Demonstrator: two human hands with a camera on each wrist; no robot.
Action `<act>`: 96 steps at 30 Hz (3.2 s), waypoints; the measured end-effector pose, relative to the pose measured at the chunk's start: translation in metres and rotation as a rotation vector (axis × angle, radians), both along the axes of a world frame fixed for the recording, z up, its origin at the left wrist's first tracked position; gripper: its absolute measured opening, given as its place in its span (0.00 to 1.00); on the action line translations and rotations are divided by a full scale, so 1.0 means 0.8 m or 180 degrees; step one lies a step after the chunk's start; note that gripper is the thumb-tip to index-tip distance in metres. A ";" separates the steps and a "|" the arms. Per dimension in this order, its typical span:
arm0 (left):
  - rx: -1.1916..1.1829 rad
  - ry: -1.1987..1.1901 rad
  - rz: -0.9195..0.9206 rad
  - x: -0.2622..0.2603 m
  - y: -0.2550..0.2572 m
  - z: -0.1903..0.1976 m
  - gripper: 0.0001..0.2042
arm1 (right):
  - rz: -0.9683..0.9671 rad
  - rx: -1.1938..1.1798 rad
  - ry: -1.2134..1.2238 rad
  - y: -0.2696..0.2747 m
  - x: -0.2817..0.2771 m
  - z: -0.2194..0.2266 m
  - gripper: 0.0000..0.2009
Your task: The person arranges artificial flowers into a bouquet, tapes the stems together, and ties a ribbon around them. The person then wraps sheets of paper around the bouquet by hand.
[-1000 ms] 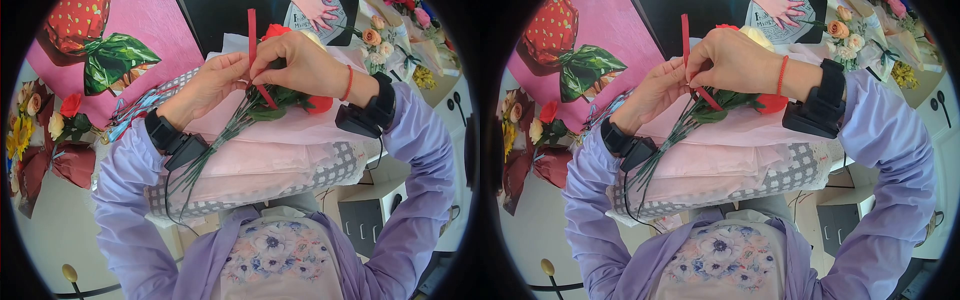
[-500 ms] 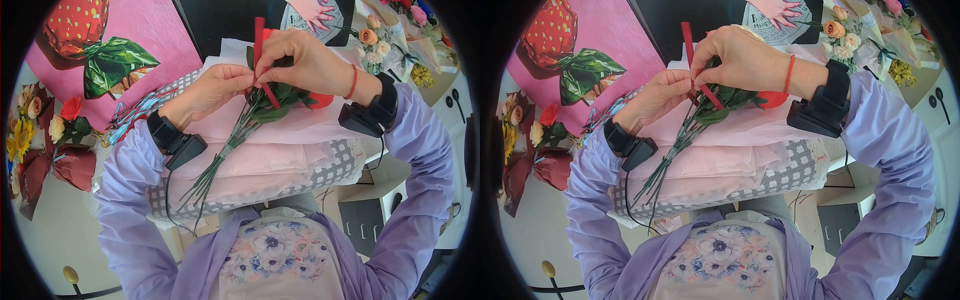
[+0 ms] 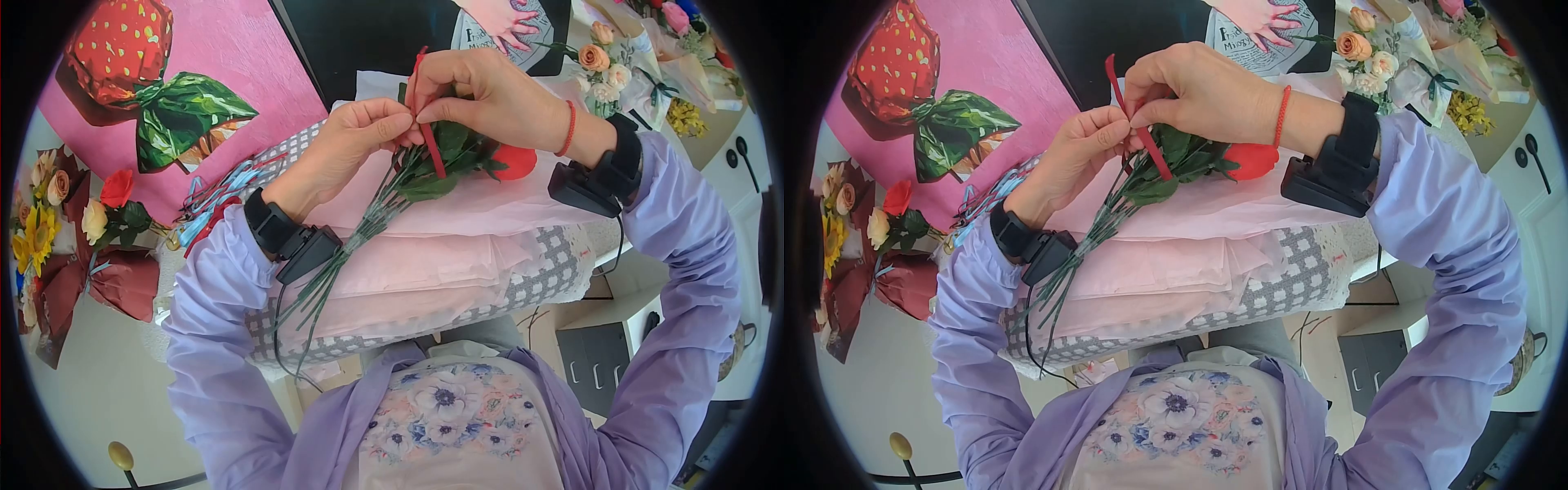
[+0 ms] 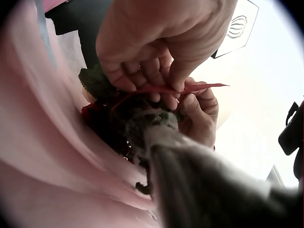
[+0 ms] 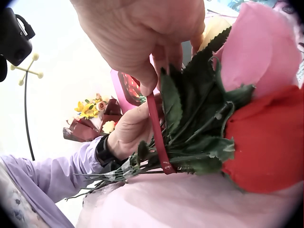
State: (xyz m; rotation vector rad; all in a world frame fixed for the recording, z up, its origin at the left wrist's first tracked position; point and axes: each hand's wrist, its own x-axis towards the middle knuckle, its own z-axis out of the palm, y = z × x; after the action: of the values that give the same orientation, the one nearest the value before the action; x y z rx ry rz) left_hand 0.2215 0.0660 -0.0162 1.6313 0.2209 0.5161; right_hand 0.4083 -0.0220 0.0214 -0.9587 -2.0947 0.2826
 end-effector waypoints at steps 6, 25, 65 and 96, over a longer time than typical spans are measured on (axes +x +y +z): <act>-0.0339 0.0031 -0.0085 -0.001 -0.001 0.000 0.10 | 0.0190 0.0065 0.0061 -0.004 0.000 0.003 0.05; -0.0425 0.0302 0.0235 -0.001 -0.016 0.009 0.08 | 0.0560 -0.0372 0.0348 -0.006 -0.004 0.013 0.01; 0.0052 -0.0225 0.0257 0.007 -0.031 -0.002 0.08 | -0.1109 0.0433 -0.0837 -0.022 -0.017 0.003 0.10; 0.1776 0.0021 0.0948 0.002 -0.039 -0.003 0.11 | -0.1490 -0.0227 -0.0688 -0.022 -0.024 0.003 0.08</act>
State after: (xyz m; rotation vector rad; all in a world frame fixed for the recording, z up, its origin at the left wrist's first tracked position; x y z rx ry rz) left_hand 0.2229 0.0349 -0.0186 2.1566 0.3495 0.8539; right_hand 0.3891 -0.0398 0.0235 -1.5415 -1.9834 0.0115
